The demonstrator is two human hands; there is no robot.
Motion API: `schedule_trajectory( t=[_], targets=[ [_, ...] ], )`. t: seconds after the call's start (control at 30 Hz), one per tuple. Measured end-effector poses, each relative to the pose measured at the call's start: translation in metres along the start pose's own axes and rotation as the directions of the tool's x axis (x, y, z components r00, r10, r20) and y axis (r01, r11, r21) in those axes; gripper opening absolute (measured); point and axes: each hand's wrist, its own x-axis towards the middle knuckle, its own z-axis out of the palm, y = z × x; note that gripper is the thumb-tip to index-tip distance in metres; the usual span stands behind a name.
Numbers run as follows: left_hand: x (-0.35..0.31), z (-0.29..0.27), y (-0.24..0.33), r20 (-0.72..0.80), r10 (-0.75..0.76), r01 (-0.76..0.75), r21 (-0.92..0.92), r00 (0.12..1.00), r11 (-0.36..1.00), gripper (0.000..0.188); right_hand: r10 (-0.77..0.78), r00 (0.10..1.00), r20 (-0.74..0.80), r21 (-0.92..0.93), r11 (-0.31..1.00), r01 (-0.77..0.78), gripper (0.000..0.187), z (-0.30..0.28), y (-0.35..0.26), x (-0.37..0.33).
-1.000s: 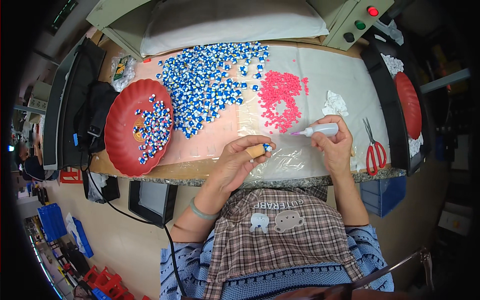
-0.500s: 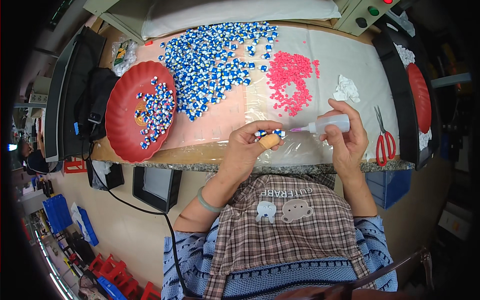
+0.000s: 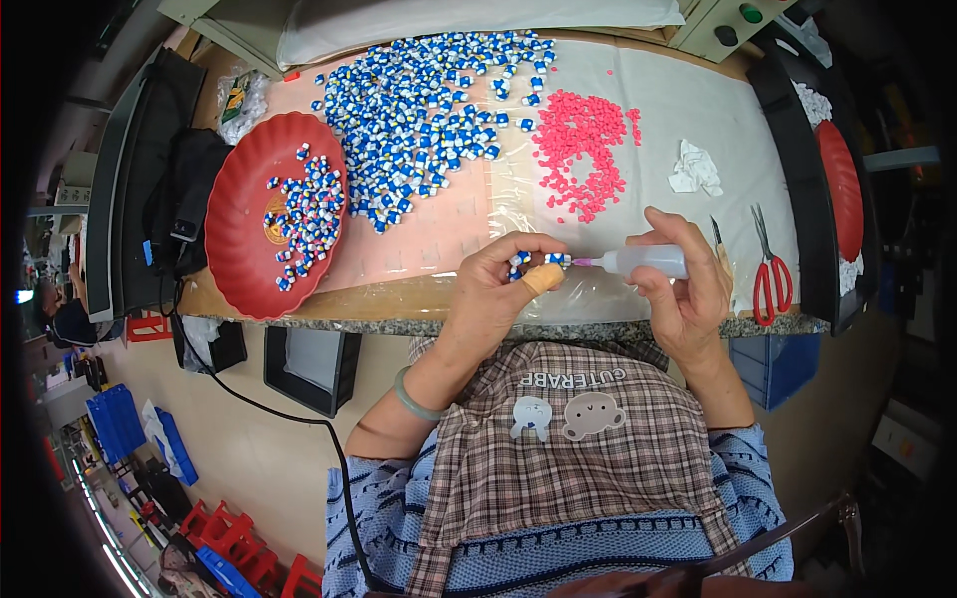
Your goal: The person applies adhesive to small craft components using a glue bottle and joins parts together by hand.
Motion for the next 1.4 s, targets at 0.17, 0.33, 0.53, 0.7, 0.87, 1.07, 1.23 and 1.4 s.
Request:
schedule_trajectory(
  t=[0.17, 0.33, 0.53, 0.7, 0.87, 1.07, 1.23, 1.4],
  targets=[
    [0.0, 0.001, 0.001, -0.007, -0.017, 0.017, -0.004, 1.0, 1.0, 0.025, -0.07, 0.997, -0.027, -0.036, 0.997, 0.069, 0.045, 0.002, -0.003, 0.004],
    [-0.001, 0.001, 0.002, -0.003, -0.036, 0.036, 0.034, 0.999, 0.999, 0.023, -0.12, 0.993, -0.001, -0.053, 0.991, 0.12, 0.047, 0.002, -0.002, 0.004],
    [0.0, 0.0, -0.001, 0.01, -0.022, 0.021, 0.068, 1.0, 0.997, 0.022, -0.18, 0.982, 0.049, -0.142, 0.972, 0.186, 0.047, 0.002, -0.006, 0.006],
    [-0.002, 0.002, 0.0, 0.004, -0.05, 0.05, 0.014, 0.999, 0.999, 0.022, -0.199, 0.977, 0.073, -0.167, 0.964, 0.209, 0.047, 0.002, -0.01, 0.007],
    [-0.001, 0.002, 0.001, -0.012, -0.071, 0.071, 0.006, 0.997, 0.997, 0.023, -0.212, 0.975, 0.069, -0.153, 0.963, 0.22, 0.047, 0.002, -0.007, 0.007],
    [-0.001, -0.001, 0.0, -0.016, -0.089, 0.088, -0.097, 0.996, 0.991, 0.023, 0.096, 0.995, -0.008, 0.15, 0.984, -0.094, 0.034, -0.003, 0.014, -0.004],
    [-0.002, -0.007, -0.004, -0.023, -0.09, 0.086, -0.143, 0.996, 0.986, 0.024, 0.455, 0.889, 0.054, 0.624, 0.68, -0.386, 0.035, 0.004, 0.035, 0.0],
    [-0.006, -0.014, 0.002, -0.044, -0.105, 0.095, -0.171, 0.994, 0.981, 0.026, 0.545, 0.79, 0.283, 0.564, 0.572, -0.596, 0.03, 0.014, 0.051, 0.002]
  ],
)
